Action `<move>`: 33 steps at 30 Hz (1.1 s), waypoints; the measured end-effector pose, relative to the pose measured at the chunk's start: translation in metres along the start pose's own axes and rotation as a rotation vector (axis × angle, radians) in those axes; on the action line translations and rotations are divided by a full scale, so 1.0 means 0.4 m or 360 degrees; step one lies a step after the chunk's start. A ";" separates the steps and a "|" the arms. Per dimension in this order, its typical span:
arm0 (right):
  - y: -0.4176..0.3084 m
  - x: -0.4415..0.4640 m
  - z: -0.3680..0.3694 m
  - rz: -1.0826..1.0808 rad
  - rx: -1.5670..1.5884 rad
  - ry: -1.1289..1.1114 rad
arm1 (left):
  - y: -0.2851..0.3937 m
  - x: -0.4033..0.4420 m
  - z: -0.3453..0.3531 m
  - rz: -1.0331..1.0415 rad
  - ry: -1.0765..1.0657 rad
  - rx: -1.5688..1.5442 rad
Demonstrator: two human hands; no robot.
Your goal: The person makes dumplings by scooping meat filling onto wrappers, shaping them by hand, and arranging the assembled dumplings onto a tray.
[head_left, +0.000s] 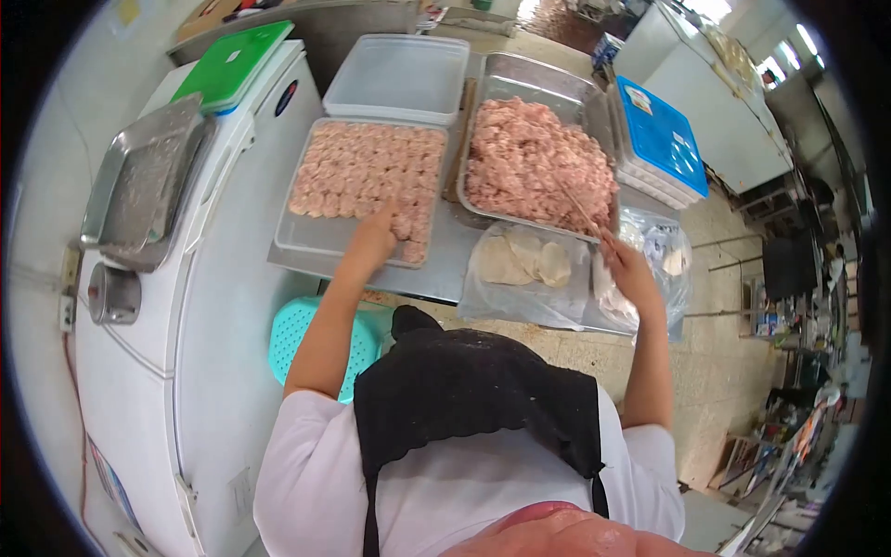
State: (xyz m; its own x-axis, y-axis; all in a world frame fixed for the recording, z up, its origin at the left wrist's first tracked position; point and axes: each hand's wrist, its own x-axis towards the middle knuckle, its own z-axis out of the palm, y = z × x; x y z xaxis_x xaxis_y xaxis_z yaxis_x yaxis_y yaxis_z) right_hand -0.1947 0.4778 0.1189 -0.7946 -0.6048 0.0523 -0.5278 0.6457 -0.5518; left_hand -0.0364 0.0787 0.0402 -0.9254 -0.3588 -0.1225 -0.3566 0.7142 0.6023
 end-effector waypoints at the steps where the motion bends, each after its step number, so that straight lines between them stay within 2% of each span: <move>1: 0.030 0.027 -0.032 -0.0076 -0.0327 0.0020 | 0.021 0.007 -0.016 -0.0203 -0.0161 0.0058; 2: 0.051 0.049 -0.068 -0.0151 -0.0654 0.0033 | -0.006 0.025 0.006 -0.0146 -0.0067 0.0032; 3: 0.031 0.062 -0.104 -0.0064 -0.0917 0.0079 | -0.060 0.046 0.045 -0.0091 0.0030 0.0002; 4: 0.039 0.080 -0.142 -0.0088 -0.1002 0.0008 | -0.096 0.061 0.067 -0.0040 0.0127 -0.0030; 6: 0.071 0.121 -0.201 -0.0146 -0.1168 -0.0152 | -0.121 0.065 0.070 0.0272 0.0396 0.0037; 7: 0.093 0.141 -0.208 -0.0198 -0.1230 -0.0124 | -0.112 0.062 0.073 0.0422 0.0534 0.0067; 8: 0.113 0.162 -0.202 -0.0255 -0.1293 -0.0097 | -0.102 0.058 0.078 0.0313 0.0469 0.0071; 10: 0.150 0.188 -0.155 -0.0320 -0.1377 -0.0137 | -0.045 0.034 0.051 0.0086 0.0350 0.0076; 13: 0.155 0.168 -0.055 -0.0337 -0.1204 -0.0201 | 0.130 0.001 0.080 0.0232 0.0756 0.0186; 15: 0.128 0.122 -0.039 -0.0587 -0.1235 -0.0264 | 0.249 0.000 0.135 0.0529 0.0782 -0.0027; 16: 0.121 0.108 -0.043 -0.0707 -0.1243 -0.0293 | 0.307 -0.010 0.174 0.0598 0.0648 -0.0123; 19: 0.126 0.148 -0.124 -0.0713 -0.1365 -0.0332 | 0.414 -0.003 0.339 0.0770 0.0176 -0.0382; 21: 0.120 0.185 -0.175 -0.0747 -0.1440 -0.0240 | 0.472 0.009 0.417 0.0775 0.0049 -0.0357; 24: 0.182 0.226 -0.129 -0.0687 -0.1222 -0.0190 | 0.492 0.035 0.504 0.0743 0.0396 0.0201; 27: 0.204 0.186 -0.037 -0.0927 -0.1104 -0.0189 | 0.497 0.043 0.514 0.0672 0.0206 0.0442; 30: 0.202 0.148 -0.037 -0.0812 -0.1055 -0.0373 | 0.487 0.048 0.485 0.0532 0.0042 0.0200; 31: 0.233 0.159 -0.049 -0.0852 -0.0875 -0.0288 | 0.483 0.042 0.471 0.0407 0.0024 -0.0064; 33: 0.221 0.174 -0.123 -0.0840 -0.1062 -0.0260 | 0.472 0.019 0.444 0.0162 -0.0013 -0.0591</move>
State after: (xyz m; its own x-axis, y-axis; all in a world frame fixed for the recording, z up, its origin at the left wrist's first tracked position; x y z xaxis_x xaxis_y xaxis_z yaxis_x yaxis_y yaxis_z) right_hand -0.3115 0.5155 0.1149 -0.3698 -0.9290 0.0158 -0.9219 0.3690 0.1176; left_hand -0.1337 0.3175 0.0126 -0.9553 -0.2911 -0.0526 -0.1931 0.4790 0.8563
